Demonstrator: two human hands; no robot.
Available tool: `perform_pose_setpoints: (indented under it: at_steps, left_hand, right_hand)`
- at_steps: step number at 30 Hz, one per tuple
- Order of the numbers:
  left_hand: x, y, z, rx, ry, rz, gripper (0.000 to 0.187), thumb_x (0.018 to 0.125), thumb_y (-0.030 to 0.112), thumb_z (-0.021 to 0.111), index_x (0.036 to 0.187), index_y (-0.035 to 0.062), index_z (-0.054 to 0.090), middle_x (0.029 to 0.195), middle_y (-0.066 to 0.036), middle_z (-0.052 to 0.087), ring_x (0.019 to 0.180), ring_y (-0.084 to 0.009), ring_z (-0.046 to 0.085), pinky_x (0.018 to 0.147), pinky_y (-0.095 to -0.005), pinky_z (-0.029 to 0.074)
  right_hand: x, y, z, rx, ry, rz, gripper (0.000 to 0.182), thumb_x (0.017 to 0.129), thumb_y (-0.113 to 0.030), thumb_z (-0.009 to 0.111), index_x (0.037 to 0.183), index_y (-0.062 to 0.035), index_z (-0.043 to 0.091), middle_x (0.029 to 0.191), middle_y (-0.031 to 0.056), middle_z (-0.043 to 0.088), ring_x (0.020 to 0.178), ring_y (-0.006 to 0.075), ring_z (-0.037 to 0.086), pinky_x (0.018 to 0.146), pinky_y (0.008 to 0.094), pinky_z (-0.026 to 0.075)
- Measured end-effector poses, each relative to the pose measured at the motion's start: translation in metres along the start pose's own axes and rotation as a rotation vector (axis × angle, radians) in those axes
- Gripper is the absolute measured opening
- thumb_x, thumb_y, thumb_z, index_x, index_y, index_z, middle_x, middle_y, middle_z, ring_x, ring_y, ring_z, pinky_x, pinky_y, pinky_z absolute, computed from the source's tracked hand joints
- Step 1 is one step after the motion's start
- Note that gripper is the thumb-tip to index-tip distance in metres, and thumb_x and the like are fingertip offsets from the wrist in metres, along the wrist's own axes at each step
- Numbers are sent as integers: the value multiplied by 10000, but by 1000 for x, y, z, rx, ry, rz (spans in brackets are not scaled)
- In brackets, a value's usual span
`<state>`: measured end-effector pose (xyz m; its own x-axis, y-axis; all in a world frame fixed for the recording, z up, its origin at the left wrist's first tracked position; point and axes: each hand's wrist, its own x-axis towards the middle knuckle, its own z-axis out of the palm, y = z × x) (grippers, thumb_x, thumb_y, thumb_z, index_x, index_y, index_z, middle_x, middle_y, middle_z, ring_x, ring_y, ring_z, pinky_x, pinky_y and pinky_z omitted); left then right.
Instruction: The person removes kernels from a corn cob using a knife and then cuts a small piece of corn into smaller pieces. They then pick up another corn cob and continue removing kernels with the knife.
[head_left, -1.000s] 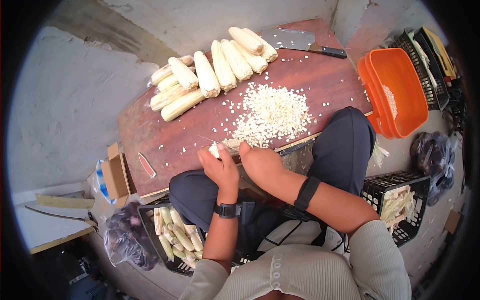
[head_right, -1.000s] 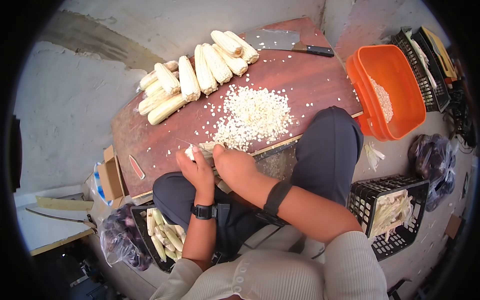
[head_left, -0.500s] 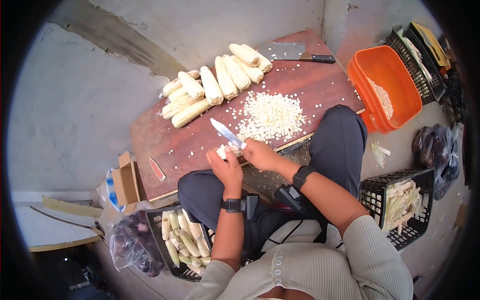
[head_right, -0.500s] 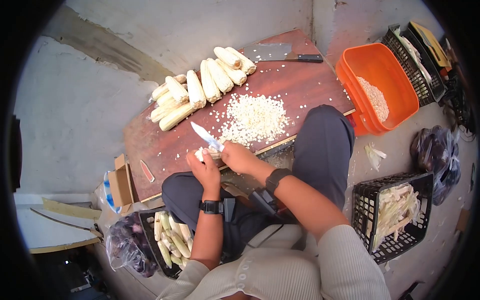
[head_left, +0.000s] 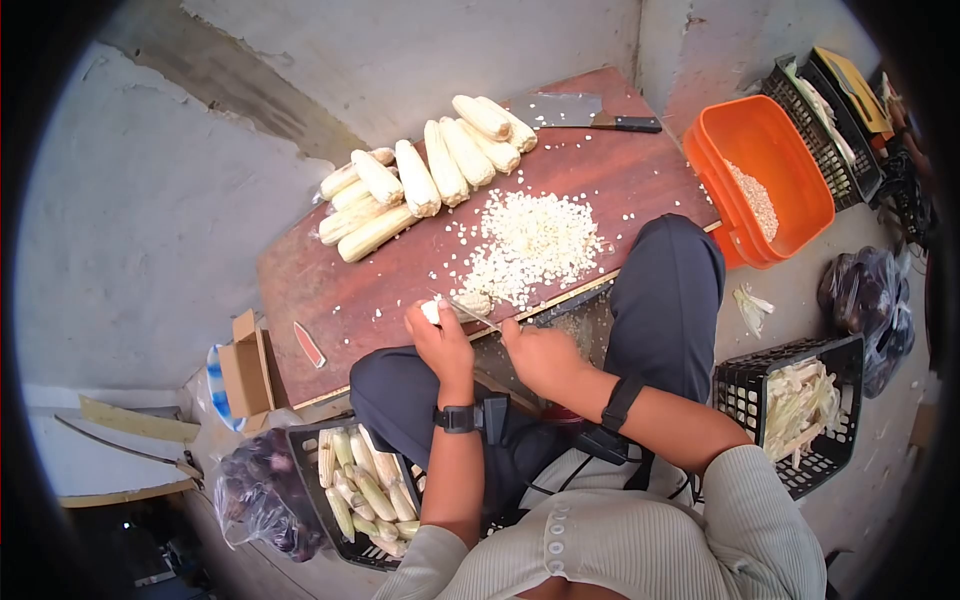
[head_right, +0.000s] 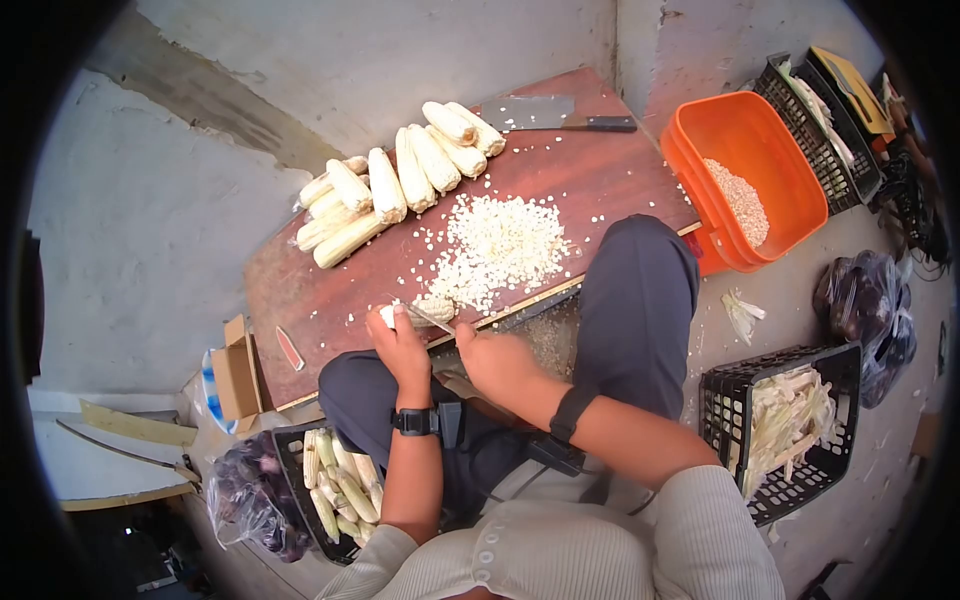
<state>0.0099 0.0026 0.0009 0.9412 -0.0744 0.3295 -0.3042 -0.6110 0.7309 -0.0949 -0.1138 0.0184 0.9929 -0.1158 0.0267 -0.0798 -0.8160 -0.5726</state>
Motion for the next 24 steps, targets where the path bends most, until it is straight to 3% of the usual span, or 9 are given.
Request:
perform_pose_setpoints:
  at_steps: [6, 14, 18, 24]
  left_hand:
    - [5, 11, 2, 66, -11, 2, 279, 866, 208, 568, 956, -50, 508, 902, -206, 520, 787, -377, 532, 705, -429, 426]
    - [4, 9, 6, 149, 6, 15, 289, 869, 257, 548, 917, -25, 509, 857, -204, 527, 783, -402, 539, 685, -457, 434]
    - [5, 13, 7, 141, -18, -15, 292, 868, 266, 548, 917, -19, 510, 851, -199, 528, 776, -402, 540, 680, -463, 433]
    - [1, 18, 14, 122, 7, 49, 300, 860, 277, 565, 892, -14, 500, 832, -202, 524, 759, -401, 534, 663, -456, 429]
  right_hand:
    - [6, -4, 9, -37, -3, 70, 108, 837, -96, 475, 883, 2, 463, 645, 149, 617, 566, 310, 637, 478, 407, 508]
    - [31, -3, 16, -50, -76, 93, 121, 850, -114, 474, 872, 3, 461, 655, 143, 625, 565, 304, 640, 470, 402, 508]
    - [43, -4, 26, -25, -11, 97, 124, 843, -124, 487, 847, -3, 463, 632, 133, 613, 557, 295, 636, 457, 388, 501]
    - [67, 2, 24, 97, -91, 131, 139, 854, -145, 489, 848, -7, 478, 690, 163, 634, 609, 317, 650, 517, 423, 519]
